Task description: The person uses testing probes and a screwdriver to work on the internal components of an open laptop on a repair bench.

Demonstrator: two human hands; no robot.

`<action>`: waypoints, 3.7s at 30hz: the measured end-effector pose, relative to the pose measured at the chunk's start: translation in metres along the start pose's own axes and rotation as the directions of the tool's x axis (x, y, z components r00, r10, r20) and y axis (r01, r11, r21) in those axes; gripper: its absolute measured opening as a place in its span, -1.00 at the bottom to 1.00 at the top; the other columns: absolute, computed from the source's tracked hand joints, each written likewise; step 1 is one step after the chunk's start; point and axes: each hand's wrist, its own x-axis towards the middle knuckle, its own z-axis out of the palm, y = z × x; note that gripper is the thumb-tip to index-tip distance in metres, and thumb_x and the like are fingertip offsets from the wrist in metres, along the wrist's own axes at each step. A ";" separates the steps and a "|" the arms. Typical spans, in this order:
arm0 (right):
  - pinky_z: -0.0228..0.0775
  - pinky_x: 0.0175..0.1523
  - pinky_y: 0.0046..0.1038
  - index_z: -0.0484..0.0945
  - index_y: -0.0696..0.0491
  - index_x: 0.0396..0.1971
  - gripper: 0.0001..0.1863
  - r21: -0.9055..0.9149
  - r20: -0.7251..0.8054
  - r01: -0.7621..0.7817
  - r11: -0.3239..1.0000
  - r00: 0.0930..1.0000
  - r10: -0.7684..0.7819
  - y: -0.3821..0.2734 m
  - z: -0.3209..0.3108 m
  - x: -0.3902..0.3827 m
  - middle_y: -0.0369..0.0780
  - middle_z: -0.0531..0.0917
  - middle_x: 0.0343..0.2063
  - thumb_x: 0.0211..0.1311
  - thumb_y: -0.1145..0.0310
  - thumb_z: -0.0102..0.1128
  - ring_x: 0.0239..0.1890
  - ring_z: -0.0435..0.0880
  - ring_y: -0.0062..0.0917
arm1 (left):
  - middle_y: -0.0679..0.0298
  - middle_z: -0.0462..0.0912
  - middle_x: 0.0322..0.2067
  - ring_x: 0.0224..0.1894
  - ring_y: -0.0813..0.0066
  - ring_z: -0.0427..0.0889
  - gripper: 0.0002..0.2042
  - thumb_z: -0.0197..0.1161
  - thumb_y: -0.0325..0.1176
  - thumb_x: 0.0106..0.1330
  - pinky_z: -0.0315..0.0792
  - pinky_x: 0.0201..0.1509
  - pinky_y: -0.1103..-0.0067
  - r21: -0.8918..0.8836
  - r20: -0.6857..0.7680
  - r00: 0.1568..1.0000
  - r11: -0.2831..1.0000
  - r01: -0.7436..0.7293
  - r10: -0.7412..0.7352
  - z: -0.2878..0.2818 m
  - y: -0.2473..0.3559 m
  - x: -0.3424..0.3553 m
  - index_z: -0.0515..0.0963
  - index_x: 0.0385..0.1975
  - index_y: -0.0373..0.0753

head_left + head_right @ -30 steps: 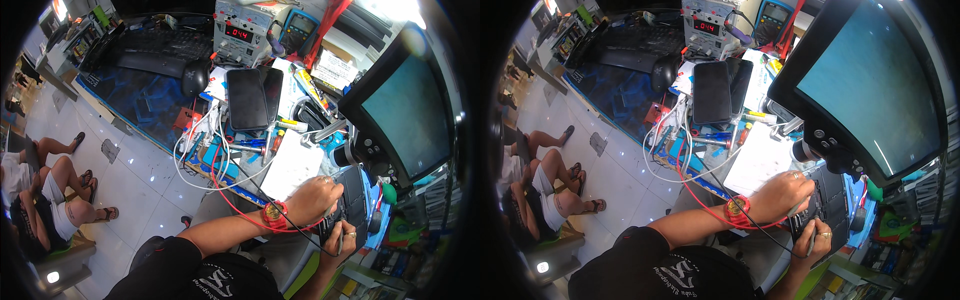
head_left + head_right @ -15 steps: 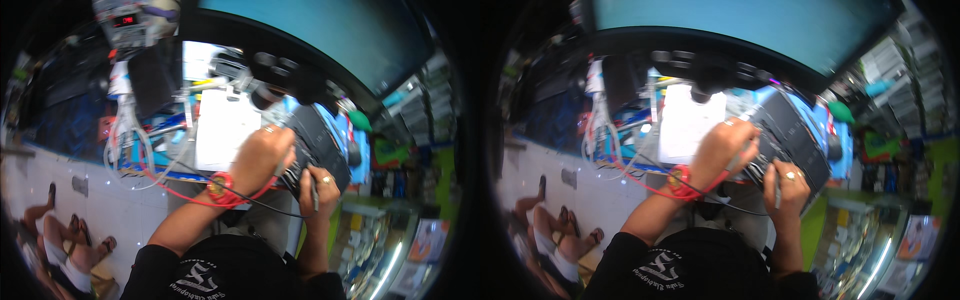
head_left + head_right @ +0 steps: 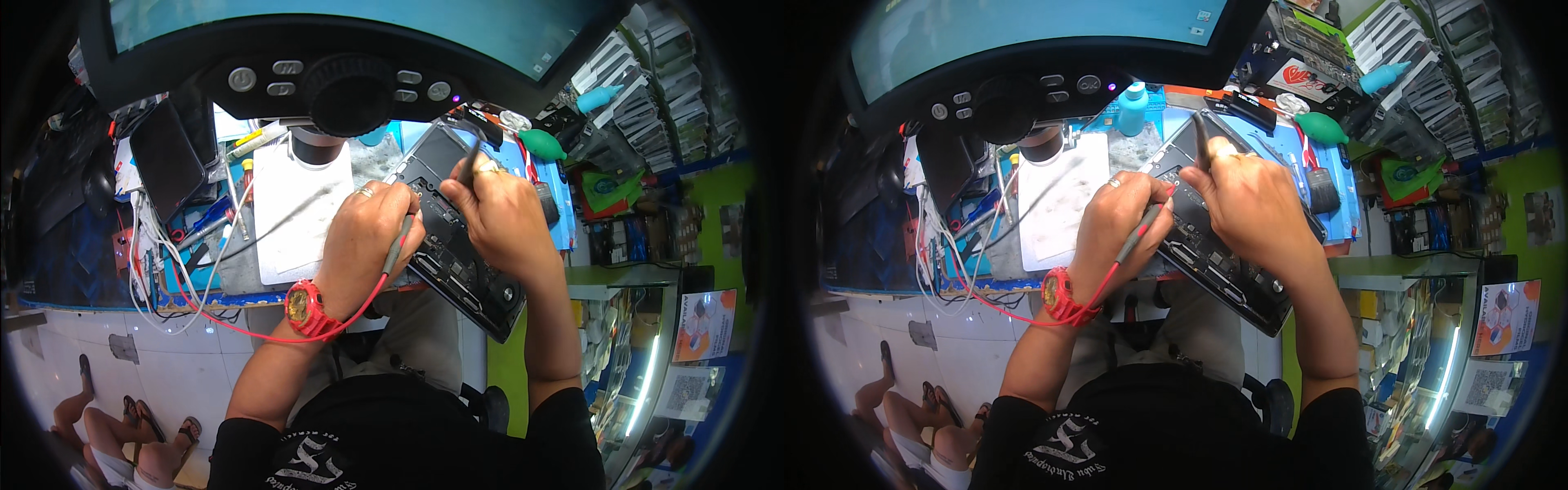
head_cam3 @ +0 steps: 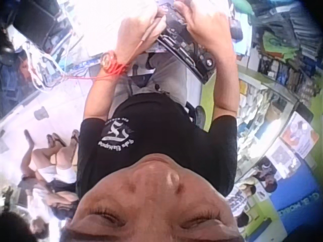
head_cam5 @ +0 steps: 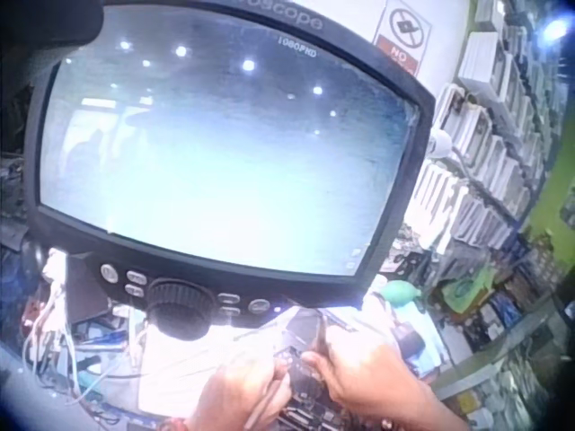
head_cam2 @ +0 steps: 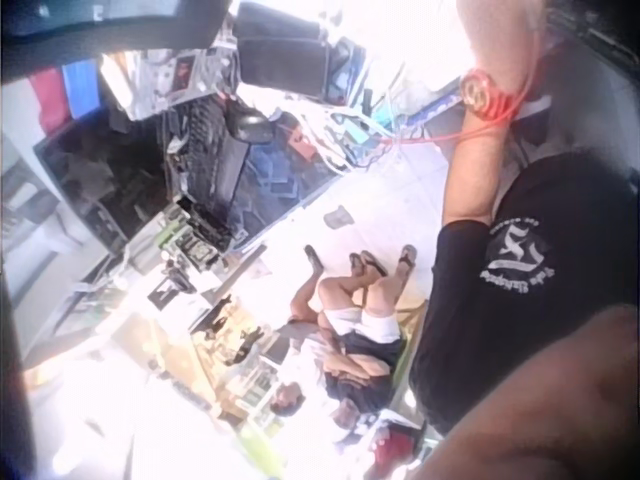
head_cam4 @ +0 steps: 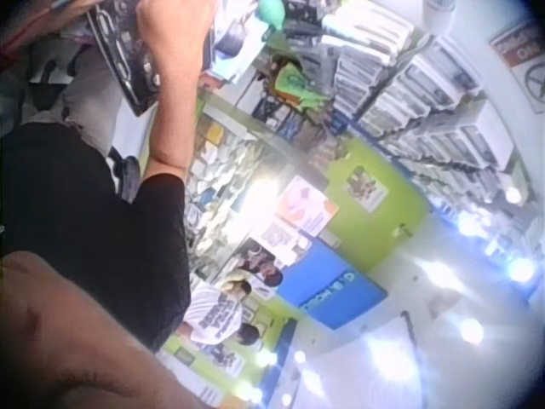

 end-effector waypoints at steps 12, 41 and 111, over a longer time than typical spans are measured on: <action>0.55 -0.16 0.09 0.55 0.28 -0.03 -0.64 0.184 0.104 -0.153 0.971 0.985 0.135 0.015 0.018 0.002 0.16 0.73 -0.43 0.65 0.20 0.24 -0.27 0.78 0.18 | 0.01 0.77 -0.27 -0.17 -0.01 0.76 -0.89 0.40 -0.53 0.28 0.61 -0.03 0.24 -0.003 -0.004 1.000 1.000 -0.008 0.008 0.000 -0.002 0.000 0.62 -0.27 -0.35; 0.56 -0.16 0.11 0.58 0.28 -0.03 -0.60 0.115 0.154 -0.184 0.976 0.974 0.166 0.017 0.021 0.004 0.16 0.74 -0.45 0.65 0.15 0.22 -0.29 0.77 0.19 | 0.02 0.76 -0.29 -0.19 0.00 0.75 -0.89 0.40 -0.54 0.29 0.62 -0.04 0.24 0.029 0.005 1.000 1.000 0.000 0.000 0.001 -0.001 0.000 0.62 -0.24 -0.33; 0.54 -0.15 0.08 0.57 0.29 -0.09 -0.60 0.040 0.079 -0.102 0.994 0.992 0.099 0.020 0.026 0.006 0.18 0.72 -0.45 0.64 0.16 0.26 -0.28 0.76 0.20 | 0.01 0.69 -0.36 -0.23 -0.05 0.73 -0.88 0.40 -0.51 0.29 0.61 -0.09 0.20 -0.005 -0.025 1.000 1.000 -0.008 0.007 0.004 -0.005 0.000 0.62 -0.24 -0.32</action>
